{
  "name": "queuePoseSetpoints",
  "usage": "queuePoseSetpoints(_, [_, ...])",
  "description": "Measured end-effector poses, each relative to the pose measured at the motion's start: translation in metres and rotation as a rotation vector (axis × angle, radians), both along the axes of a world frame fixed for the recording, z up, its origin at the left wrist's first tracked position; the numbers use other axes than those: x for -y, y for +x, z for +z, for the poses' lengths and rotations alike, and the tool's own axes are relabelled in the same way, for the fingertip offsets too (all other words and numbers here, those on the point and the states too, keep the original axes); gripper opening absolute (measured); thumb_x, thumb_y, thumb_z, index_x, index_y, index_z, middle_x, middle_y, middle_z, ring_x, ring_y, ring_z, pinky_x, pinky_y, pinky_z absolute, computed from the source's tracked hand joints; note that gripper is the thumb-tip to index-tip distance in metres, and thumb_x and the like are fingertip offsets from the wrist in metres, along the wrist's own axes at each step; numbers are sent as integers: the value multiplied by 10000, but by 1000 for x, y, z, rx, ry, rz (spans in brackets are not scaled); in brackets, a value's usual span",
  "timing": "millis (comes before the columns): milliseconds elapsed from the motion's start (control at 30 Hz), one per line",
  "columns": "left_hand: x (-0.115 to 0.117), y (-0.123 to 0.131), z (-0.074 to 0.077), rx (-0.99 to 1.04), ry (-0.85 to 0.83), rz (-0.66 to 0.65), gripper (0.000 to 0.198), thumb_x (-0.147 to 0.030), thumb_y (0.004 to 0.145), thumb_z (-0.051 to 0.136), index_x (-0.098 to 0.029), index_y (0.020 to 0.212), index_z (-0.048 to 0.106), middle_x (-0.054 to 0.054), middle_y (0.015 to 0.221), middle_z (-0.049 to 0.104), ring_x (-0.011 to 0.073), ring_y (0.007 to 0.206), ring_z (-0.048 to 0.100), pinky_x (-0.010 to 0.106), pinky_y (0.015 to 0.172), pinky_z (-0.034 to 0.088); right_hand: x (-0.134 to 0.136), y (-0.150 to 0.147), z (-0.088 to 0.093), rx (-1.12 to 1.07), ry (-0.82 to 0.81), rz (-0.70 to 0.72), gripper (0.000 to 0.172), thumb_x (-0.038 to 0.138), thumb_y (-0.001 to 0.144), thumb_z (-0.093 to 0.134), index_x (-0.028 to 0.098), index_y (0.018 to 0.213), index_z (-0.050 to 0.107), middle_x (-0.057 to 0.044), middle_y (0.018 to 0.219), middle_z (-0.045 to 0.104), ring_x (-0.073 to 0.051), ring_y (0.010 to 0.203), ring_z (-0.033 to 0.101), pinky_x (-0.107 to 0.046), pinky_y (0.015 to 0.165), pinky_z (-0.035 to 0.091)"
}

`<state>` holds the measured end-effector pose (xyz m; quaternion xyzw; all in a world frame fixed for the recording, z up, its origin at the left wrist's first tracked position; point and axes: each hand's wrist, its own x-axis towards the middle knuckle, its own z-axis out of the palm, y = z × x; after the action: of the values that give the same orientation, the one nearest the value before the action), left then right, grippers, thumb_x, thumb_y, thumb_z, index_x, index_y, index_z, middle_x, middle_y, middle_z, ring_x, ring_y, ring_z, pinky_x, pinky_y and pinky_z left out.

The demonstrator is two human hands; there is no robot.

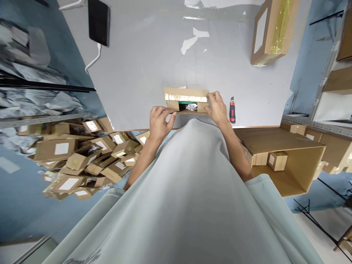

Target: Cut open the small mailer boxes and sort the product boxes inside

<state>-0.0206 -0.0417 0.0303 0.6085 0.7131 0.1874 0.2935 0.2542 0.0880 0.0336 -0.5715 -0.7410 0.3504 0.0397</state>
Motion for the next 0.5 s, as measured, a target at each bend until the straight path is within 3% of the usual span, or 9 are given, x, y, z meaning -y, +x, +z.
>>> queuePoseSetpoints(100, [5, 1, 1, 13, -31, -33, 306, -379, 1146, 544, -226, 1180, 807, 132, 1147, 761, 330, 1164, 635, 505, 1088, 495, -6, -4, 4, 105, 84, 153, 421, 436, 1101, 665, 245, 1476, 646, -186, 1530, 607, -366, 1390, 618, -586, 1150, 588])
queuePoseSetpoints(200, [4, -1, 0, 35, -97, -100, 310, -333, 1109, 588, -218, 1314, 790, 130, 1186, 769, 327, 1171, 655, 499, 1099, 501, -14, -7, 6, 141, 137, 204, 360, 351, 1148, 532, 198, 1447, 662, -197, 1481, 639, -352, 1380, 620, -557, 1183, 566])
queuePoseSetpoints(400, [-11, 6, -10, 17, -163, -282, 542, -171, 1037, 588, -194, 1571, 680, 147, 1629, 652, 350, 1421, 619, 503, 1161, 500, -43, -18, -13, 95, 178, -19, 408, 483, 1211, 401, 231, 1373, 678, -144, 1393, 653, -277, 1165, 731, -476, 1106, 603])
queuePoseSetpoints(500, [-23, 15, -18, -30, -187, -348, 574, -101, 1046, 514, -188, 1589, 679, 140, 1654, 653, 350, 1393, 634, 521, 1176, 499, -57, -33, -28, 77, 249, -93, 440, 514, 1220, 384, 231, 1469, 611, -145, 1375, 622, -271, 1137, 731, -490, 1070, 616])
